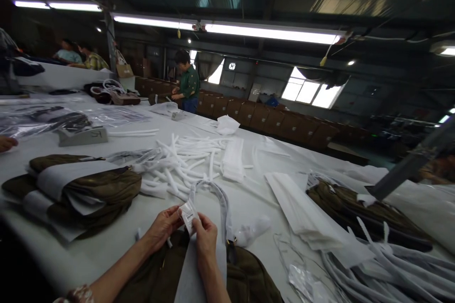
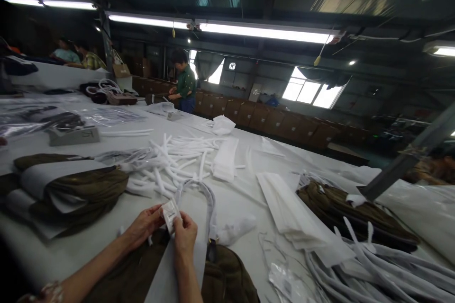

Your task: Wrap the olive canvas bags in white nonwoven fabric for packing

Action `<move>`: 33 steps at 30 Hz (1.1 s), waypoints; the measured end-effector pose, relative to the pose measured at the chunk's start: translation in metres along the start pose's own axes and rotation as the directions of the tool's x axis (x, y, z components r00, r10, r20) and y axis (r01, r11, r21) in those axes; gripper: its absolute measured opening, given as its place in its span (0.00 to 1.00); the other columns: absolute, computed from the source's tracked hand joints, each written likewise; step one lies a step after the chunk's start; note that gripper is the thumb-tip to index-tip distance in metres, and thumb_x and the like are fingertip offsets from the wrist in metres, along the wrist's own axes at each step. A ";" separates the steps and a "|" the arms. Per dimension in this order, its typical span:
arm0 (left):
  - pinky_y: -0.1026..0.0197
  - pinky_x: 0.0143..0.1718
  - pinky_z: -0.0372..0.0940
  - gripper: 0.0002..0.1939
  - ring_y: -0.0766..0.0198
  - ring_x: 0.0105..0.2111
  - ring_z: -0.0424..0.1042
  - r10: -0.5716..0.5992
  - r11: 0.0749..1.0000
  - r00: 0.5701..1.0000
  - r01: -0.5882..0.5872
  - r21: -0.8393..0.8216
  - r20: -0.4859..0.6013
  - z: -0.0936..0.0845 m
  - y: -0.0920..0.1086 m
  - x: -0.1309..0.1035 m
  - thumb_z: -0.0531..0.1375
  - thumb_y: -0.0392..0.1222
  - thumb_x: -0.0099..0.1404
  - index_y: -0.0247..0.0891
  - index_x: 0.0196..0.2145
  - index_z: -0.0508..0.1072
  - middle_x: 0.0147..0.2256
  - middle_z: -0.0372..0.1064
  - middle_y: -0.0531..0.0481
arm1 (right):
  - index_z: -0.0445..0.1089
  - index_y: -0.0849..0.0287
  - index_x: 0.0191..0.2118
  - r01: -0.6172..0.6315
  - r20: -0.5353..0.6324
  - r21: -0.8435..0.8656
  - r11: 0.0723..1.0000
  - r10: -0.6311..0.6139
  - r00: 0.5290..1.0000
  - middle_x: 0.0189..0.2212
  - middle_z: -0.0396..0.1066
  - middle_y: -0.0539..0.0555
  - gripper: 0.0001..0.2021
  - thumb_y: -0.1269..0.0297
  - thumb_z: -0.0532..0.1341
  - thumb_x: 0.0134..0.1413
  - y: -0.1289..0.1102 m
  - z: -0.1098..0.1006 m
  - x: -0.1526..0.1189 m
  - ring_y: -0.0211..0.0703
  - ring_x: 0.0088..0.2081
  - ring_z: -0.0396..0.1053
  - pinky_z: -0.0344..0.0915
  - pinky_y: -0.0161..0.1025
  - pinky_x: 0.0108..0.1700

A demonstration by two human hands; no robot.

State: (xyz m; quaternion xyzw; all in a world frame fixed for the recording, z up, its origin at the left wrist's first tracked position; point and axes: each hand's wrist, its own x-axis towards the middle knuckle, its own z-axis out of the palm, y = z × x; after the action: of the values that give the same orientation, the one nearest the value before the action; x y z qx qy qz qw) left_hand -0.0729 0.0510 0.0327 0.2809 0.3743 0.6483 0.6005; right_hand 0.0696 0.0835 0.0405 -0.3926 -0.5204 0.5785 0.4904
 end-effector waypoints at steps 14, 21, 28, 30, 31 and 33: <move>0.69 0.21 0.58 0.26 0.70 0.19 0.66 0.028 0.952 0.962 0.057 0.302 -0.271 -0.001 0.046 -0.006 0.69 0.32 0.37 0.34 0.39 0.72 0.23 0.68 0.58 | 0.74 0.64 0.44 0.019 -0.296 -0.314 0.949 -0.117 0.948 0.32 0.75 0.57 0.26 0.48 0.55 0.50 -0.003 -0.031 0.017 0.44 0.34 0.70 0.65 0.38 0.39; 0.64 0.25 0.64 0.22 0.62 0.25 0.72 0.010 0.923 0.959 0.100 0.370 -0.284 -0.017 0.071 -0.098 0.69 0.42 0.46 0.36 0.39 0.70 0.28 0.71 0.52 | 0.71 0.64 0.48 0.038 -0.418 -0.330 0.943 -0.183 0.890 0.28 0.74 0.55 0.27 0.48 0.55 0.51 -0.030 -0.078 0.013 0.41 0.28 0.69 0.63 0.35 0.31; 0.46 0.61 0.52 0.18 0.48 0.60 0.57 0.377 0.005 0.887 -0.290 0.957 0.267 -0.009 0.048 -0.135 0.59 0.47 0.63 0.50 0.52 0.71 0.60 0.59 0.48 | 0.71 0.67 0.49 -0.124 -0.356 -0.722 0.681 -0.211 0.910 0.29 0.75 0.57 0.26 0.53 0.51 0.53 -0.065 -0.143 0.008 0.44 0.29 0.71 0.64 0.37 0.32; 0.39 0.62 0.47 0.27 0.44 0.64 0.49 0.286 -0.202 0.843 -0.412 0.889 0.456 -0.001 0.037 -0.128 0.57 0.49 0.65 0.52 0.60 0.60 0.64 0.50 0.46 | 0.73 0.64 0.45 -0.119 -0.296 -0.783 0.610 -0.197 0.934 0.31 0.76 0.57 0.23 0.54 0.51 0.52 -0.067 -0.146 0.012 0.46 0.33 0.72 0.64 0.37 0.36; 0.36 0.60 0.49 0.31 0.42 0.63 0.50 0.221 -0.267 0.820 -0.470 0.841 0.529 0.000 0.027 -0.126 0.58 0.50 0.64 0.52 0.63 0.55 0.65 0.49 0.44 | 0.74 0.62 0.42 -0.106 -0.254 -0.815 0.569 -0.188 0.949 0.33 0.77 0.57 0.21 0.54 0.52 0.53 -0.066 -0.145 0.015 0.47 0.35 0.73 0.64 0.37 0.38; 0.33 0.56 0.53 0.37 0.38 0.60 0.56 0.131 -0.374 0.753 -0.565 0.736 0.645 -0.003 -0.001 -0.123 0.61 0.50 0.62 0.55 0.64 0.49 0.63 0.53 0.42 | 0.75 0.58 0.38 -0.068 -0.163 -0.878 0.474 -0.163 0.973 0.36 0.77 0.57 0.18 0.54 0.51 0.55 -0.063 -0.140 0.022 0.47 0.39 0.73 0.63 0.37 0.41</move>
State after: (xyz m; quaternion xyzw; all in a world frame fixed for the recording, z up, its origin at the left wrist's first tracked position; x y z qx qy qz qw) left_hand -0.0599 -0.0708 0.0409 0.8231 0.5224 0.2181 -0.0452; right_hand 0.2095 0.1339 0.0830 -0.6360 -0.6947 0.1679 0.2910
